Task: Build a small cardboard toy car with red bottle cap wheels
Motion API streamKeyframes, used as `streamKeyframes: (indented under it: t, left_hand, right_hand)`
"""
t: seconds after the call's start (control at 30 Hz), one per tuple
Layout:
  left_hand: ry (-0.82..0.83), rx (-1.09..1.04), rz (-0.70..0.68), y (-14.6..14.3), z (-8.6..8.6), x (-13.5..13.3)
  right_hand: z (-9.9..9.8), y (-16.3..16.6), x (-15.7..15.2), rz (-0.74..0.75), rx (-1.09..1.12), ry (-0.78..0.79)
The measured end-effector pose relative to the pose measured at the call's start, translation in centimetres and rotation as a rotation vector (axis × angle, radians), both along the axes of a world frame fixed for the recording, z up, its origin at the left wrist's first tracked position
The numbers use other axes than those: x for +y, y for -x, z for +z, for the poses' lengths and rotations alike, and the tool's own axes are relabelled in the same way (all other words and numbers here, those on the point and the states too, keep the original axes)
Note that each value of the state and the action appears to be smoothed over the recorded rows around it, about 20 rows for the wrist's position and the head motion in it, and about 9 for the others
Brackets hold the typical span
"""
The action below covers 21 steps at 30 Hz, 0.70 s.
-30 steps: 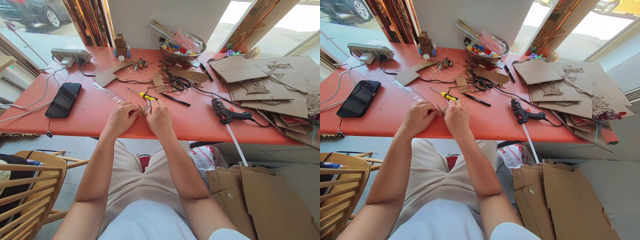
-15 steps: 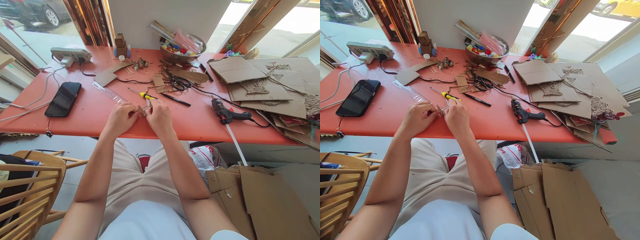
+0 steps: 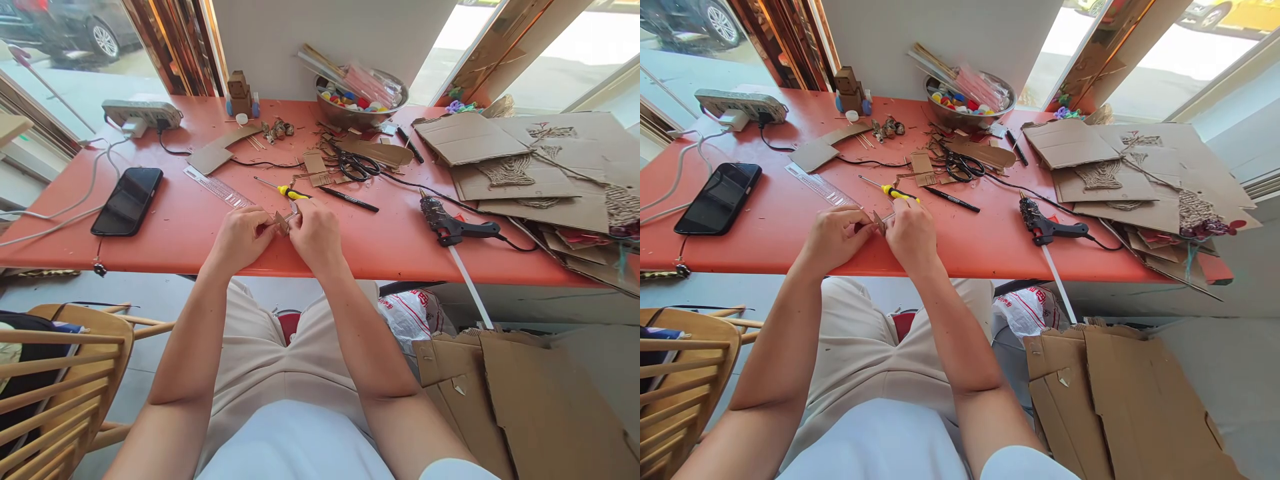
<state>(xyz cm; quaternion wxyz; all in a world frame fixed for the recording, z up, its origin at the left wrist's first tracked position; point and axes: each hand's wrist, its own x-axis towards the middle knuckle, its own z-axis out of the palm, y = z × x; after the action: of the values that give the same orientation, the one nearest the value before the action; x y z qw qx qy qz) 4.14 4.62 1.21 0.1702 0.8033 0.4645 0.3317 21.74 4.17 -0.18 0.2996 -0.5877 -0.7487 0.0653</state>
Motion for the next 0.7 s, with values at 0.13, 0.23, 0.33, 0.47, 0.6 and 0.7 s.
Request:
streamKeyframes:
  t: [0.13,0.23,0.33,0.47,0.6,0.7]
  left_hand:
    - [0.005,0.008,0.001,0.1,0.0,0.1]
    - [0.008,0.005,0.019,0.3,-0.1,0.2]
    - [0.000,0.001,0.064,0.5,-0.5,0.3]
    - [-0.021,0.013,0.110,0.6,-1.0,0.6]
    - [-0.019,0.032,0.139,0.5,-1.1,0.7]
    - [-0.011,0.030,0.155,0.5,-1.0,0.5]
  right_hand:
    - [0.0,0.0,0.2,0.001,-0.005,-0.006]
    - [-0.1,-0.1,0.3,0.017,-0.001,-0.005]
    - [-0.1,-0.4,0.0,0.068,0.035,-0.029]
    - [0.1,-0.7,-0.9,0.125,0.046,-0.005]
    - [0.2,-0.9,-1.4,0.144,0.025,0.047]
    - [0.4,-0.8,-1.2,0.119,0.036,0.036]
